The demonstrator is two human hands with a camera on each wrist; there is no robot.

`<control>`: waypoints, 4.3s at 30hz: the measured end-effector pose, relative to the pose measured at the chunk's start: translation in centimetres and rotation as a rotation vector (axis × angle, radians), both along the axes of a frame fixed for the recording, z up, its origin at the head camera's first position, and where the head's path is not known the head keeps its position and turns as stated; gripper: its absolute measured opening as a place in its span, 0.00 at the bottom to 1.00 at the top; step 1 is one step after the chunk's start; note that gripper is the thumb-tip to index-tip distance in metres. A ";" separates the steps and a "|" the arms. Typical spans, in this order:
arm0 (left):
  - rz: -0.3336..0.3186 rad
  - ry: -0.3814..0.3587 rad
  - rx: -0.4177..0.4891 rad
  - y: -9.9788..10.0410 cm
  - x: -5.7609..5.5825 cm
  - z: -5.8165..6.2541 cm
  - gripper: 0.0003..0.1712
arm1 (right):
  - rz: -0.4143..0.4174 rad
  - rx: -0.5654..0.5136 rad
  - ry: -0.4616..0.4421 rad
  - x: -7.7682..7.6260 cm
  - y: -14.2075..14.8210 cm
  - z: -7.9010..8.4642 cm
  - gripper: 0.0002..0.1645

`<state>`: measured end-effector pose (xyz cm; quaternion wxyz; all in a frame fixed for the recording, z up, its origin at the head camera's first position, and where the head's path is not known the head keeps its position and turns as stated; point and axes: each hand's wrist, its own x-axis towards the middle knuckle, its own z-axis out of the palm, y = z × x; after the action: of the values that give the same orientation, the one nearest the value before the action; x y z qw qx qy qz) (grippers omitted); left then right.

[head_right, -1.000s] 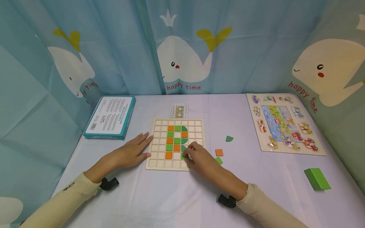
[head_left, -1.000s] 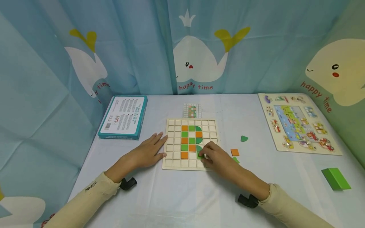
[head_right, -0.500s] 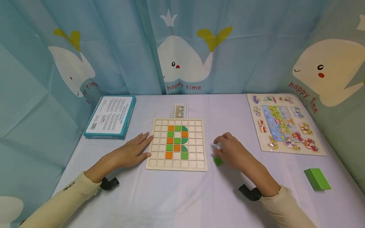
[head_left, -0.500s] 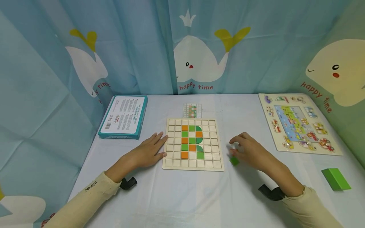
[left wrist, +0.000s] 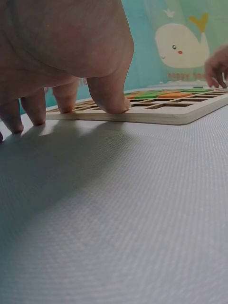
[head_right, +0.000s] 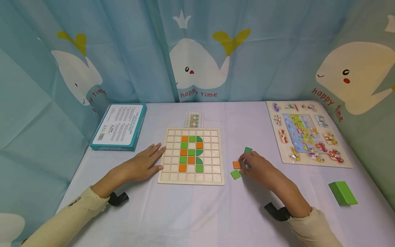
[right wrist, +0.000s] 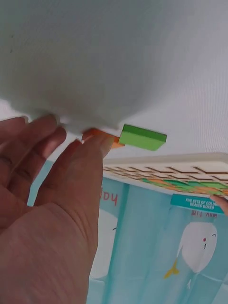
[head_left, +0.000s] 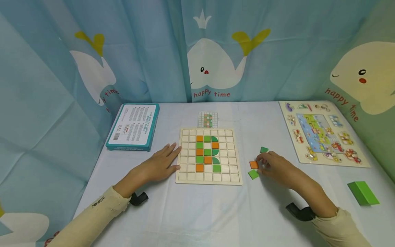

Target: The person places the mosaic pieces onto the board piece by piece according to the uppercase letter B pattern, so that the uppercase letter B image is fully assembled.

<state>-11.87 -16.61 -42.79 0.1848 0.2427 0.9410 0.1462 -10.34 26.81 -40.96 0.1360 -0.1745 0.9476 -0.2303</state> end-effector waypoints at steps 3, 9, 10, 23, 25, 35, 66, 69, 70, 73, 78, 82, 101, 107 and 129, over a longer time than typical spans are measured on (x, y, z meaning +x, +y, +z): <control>0.001 -0.002 -0.003 0.0 -0.1 -0.1 0.43 | 0.033 -0.014 0.070 0.0 -0.1 -0.5 0.18; 0.004 -0.003 -0.016 0.1 -0.2 -0.1 0.43 | 0.083 -0.064 0.168 -0.2 -0.7 -1.4 0.14; 0.004 -0.002 -0.017 0.1 -0.2 -0.1 0.43 | 0.083 -0.069 0.175 -0.3 -0.8 -1.5 0.13; 0.007 -0.001 -0.006 0.2 -0.1 0.0 0.43 | 0.057 -0.055 0.144 -0.5 -1.0 -1.5 0.12; 0.009 -0.004 -0.007 0.2 -0.1 0.0 0.43 | 0.036 -0.054 0.129 -0.4 -0.9 -1.3 0.12; 0.016 -0.007 -0.006 0.0 0.0 -0.2 0.43 | -0.027 0.055 0.031 1.6 -1.9 -0.9 0.21; 0.010 0.003 -0.020 -0.2 0.0 -0.2 0.43 | 0.023 -0.115 0.229 1.0 -6.8 -2.1 0.15; 0.004 0.008 -0.008 -0.2 -0.1 -0.3 0.43 | 0.076 -0.130 0.238 1.1 -8.5 -2.2 0.15; 0.002 0.007 -0.012 -0.2 -0.1 -0.3 0.43 | 0.097 -0.138 0.247 1.1 -9.0 -2.3 0.15; 0.002 0.007 -0.017 -0.1 -0.3 -0.4 0.43 | 0.151 -0.160 0.276 1.2 -10.7 -2.5 0.17; 0.005 0.011 -0.027 -0.1 -0.4 -0.5 0.44 | 0.185 -0.167 0.289 1.4 -13.4 -2.7 0.14; 0.003 0.011 -0.020 -0.2 -0.4 -0.4 0.44 | 0.192 -0.134 0.359 1.7 -15.1 -2.9 0.10; 0.001 0.009 -0.010 -0.1 -0.2 -0.3 0.43 | 0.304 -0.134 0.343 2.5 -15.4 -2.6 0.09; 0.008 -0.001 -0.021 -0.1 -0.2 -0.4 0.44 | 0.225 -0.127 0.252 1.0 -11.5 -1.1 0.12; 0.017 -0.011 -0.009 0.0 0.0 -0.2 0.44 | 0.049 -0.121 0.210 -0.9 -0.9 -2.0 0.13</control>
<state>-11.90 -16.63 -42.97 0.1896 0.2330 0.9427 0.1450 -11.23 25.88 -43.01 0.0309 -0.2289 0.9364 -0.2643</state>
